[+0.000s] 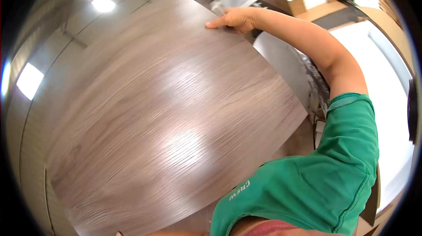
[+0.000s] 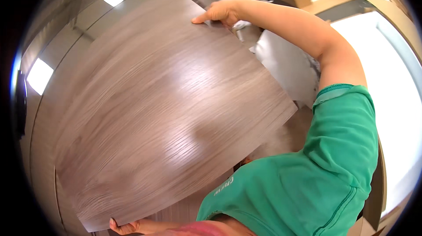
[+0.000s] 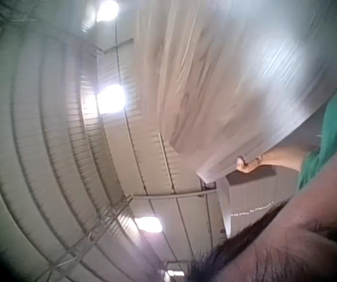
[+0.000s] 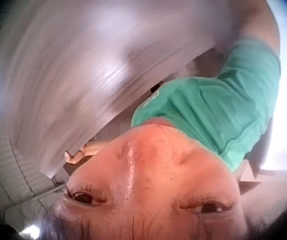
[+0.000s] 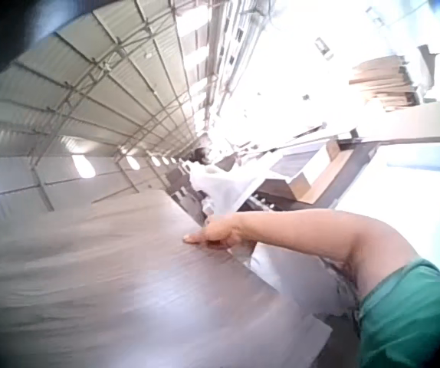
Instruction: The person packs wooden panels into cardboard boxes by lining the boxes with protective foam sheets, placing wooden panels from a stack into the boxes, wrapping the panels in the foam, and folding cardboard packaging.
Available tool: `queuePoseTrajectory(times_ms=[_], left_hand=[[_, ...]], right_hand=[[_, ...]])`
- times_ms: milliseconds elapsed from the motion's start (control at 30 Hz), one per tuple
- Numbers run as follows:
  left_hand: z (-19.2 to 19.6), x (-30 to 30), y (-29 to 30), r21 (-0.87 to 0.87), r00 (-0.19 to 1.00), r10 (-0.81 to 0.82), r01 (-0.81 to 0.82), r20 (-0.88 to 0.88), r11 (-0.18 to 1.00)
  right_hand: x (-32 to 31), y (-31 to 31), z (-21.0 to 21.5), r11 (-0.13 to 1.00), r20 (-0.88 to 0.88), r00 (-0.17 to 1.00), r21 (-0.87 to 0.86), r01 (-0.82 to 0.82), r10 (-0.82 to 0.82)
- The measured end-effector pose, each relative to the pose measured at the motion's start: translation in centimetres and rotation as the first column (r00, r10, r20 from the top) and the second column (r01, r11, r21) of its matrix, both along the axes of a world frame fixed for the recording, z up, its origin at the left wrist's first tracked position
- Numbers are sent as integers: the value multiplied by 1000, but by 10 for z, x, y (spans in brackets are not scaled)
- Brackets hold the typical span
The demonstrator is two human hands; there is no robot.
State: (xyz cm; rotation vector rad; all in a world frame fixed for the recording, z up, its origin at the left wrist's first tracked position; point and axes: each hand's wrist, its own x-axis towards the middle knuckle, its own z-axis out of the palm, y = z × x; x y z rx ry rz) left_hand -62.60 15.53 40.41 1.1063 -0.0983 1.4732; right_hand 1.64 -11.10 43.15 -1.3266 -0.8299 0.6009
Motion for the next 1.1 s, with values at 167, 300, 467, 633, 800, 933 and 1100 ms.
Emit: queuePoseTrajectory(times_ms=[167, 300, 467, 633, 800, 933, 1100], left_hand=[[28, 168, 3, -18, 993, -111, 112, 49, 994], [44, 308, -13, -99, 968, -245, 248, 48, 964], [1, 457, -9, -88, 621, -775, 771, -121, 631], [-34, 558, -62, -334, 59, -980, 935, -188, 120], [-75, 632, -163, -563, -193, -963, 824, -190, -54], [-109, 655, -248, -706, -390, -892, 697, -228, -124], [-136, 683, -344, -821, -566, -807, 533, -169, -202]], right_hand=[[23, -97, -56, 714, -240, 679, -113, 691, -694], [49, -201, -108, 432, -247, 374, -247, 868, -894], [-32, -318, -129, 132, -198, 57, -388, 912, -978], [-167, -431, -176, -262, -88, -333, -445, 856, -939], [-281, -487, -167, -588, 266, -571, -632, 505, -777], [-338, -489, -126, -635, 387, -639, -744, 208, -664], [-359, -563, -157, -644, 293, -702, -703, 302, -649]])
